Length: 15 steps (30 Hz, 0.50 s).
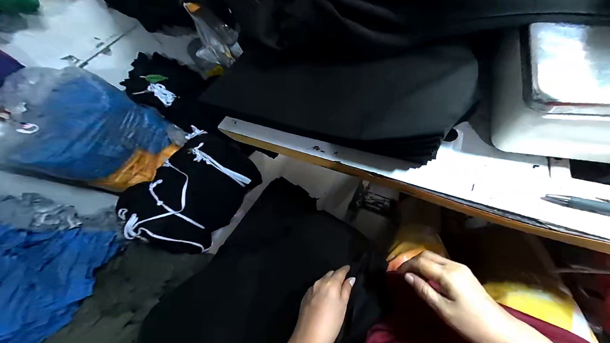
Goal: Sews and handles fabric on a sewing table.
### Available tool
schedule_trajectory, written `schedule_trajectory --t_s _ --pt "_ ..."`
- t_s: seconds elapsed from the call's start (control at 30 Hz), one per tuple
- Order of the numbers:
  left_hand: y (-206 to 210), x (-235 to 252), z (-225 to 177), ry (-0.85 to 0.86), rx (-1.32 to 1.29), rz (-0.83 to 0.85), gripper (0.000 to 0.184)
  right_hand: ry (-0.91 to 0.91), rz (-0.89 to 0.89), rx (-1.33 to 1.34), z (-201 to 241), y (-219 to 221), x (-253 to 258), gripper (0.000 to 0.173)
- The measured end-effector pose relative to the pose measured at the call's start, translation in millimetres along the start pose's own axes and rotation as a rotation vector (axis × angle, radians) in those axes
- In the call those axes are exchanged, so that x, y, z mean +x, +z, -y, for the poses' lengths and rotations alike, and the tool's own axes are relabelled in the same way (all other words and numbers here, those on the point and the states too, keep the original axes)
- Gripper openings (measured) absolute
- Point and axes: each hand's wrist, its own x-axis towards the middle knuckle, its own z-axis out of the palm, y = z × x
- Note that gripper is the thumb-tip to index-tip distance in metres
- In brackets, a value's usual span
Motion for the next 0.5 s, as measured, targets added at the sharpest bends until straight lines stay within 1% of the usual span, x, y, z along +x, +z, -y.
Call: schedule_trajectory --t_s 0.07,0.13,0.23,0.33,0.5 --pt "1 -3 2 0.022 -0.063 -0.015 0.039 0.03 0.072 0.047 3 3 1 0.024" --pt "4 -4 6 0.079 -0.117 -0.079 0.032 0.076 0.185 0.102 12 0 8 0.022" --pt "8 -7 11 0.185 -0.128 -0.156 0.029 0.137 0.331 0.141 26 0 19 0.024" --pt "6 -7 14 0.21 -0.147 -0.162 0.029 0.16 0.374 0.152 30 4 19 0.025" --pt "1 -4 20 0.105 -0.349 -0.135 0.025 0.194 0.374 0.155 24 13 11 0.024"
